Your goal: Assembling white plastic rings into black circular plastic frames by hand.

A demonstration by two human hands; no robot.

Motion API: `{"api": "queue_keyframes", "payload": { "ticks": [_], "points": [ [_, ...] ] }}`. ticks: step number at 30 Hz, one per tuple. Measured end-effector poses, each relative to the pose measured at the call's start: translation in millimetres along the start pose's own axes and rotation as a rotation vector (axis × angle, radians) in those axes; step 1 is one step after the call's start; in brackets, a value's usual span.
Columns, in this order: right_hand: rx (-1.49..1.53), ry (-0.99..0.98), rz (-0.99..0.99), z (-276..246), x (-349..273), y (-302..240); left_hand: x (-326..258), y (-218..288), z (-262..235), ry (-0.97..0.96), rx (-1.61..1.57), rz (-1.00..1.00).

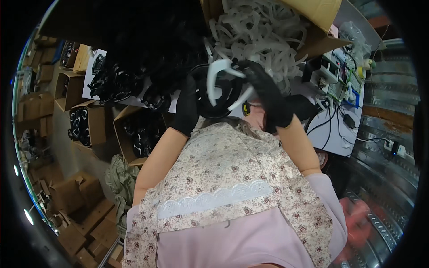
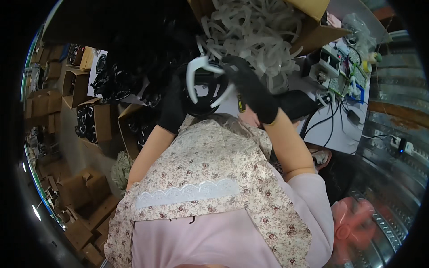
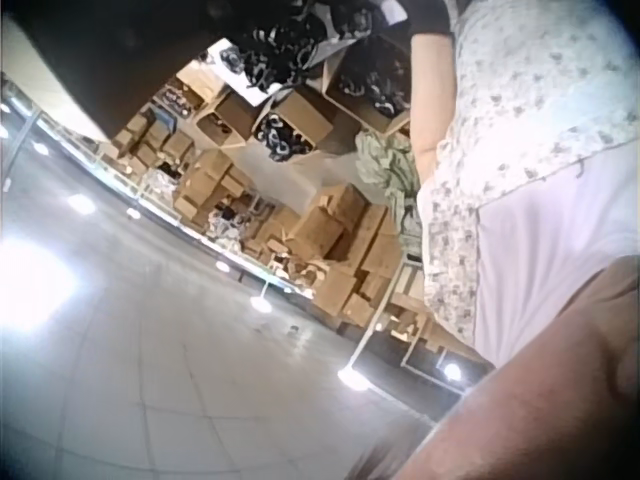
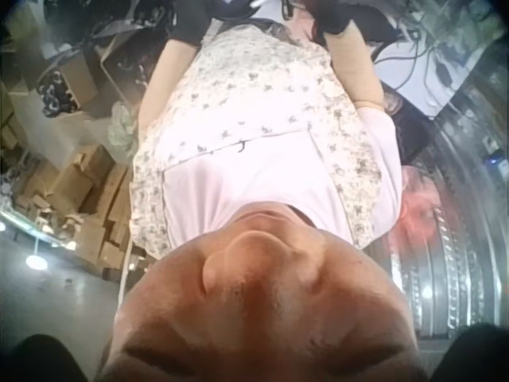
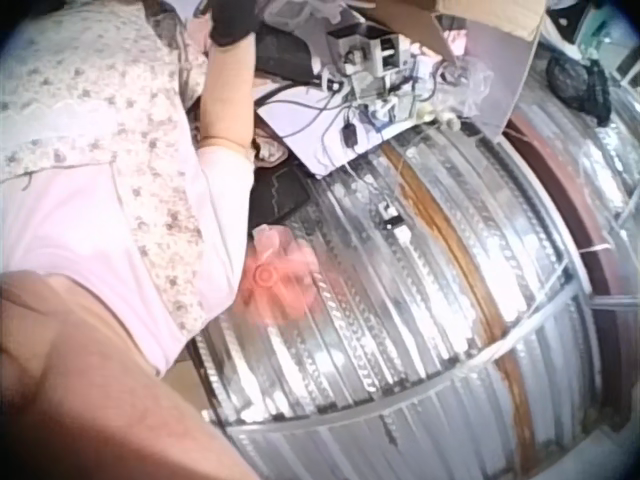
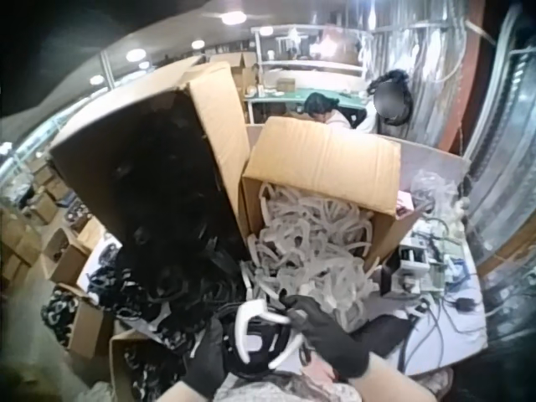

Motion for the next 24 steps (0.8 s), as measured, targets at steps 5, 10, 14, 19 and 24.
{"api": "queue_keyframes", "payload": {
  "ticks": [5,10,14,19,24],
  "points": [
    [-0.237,0.067,0.01,41.2,9.0,-12.9,-12.9,3.4,3.2,-0.192,-0.084,0.054],
    [-0.284,-0.054,-0.052,36.6,11.9,-21.9,-22.5,-2.2,-4.2,-0.206,-0.148,-0.017],
    [-0.433,0.044,-0.194,40.6,4.0,-19.3,-31.3,6.2,3.3,-0.108,0.116,0.106],
    [0.413,0.125,0.355,41.5,3.6,-31.4,-41.9,7.9,9.3,-0.121,0.048,0.123],
    [0.424,0.101,0.351,44.9,2.8,-42.8,-37.6,15.2,-7.6,0.168,0.399,0.23]
  ]
}}
Point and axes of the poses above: each hand's wrist, its own x-axis towards the middle knuckle, its own z-axis out of the palm, y = z × x, the point moved 2 cm from there along x, towards the middle knuckle, and after that the axes turned 15 degrees about -z, right-handed, at the moved point
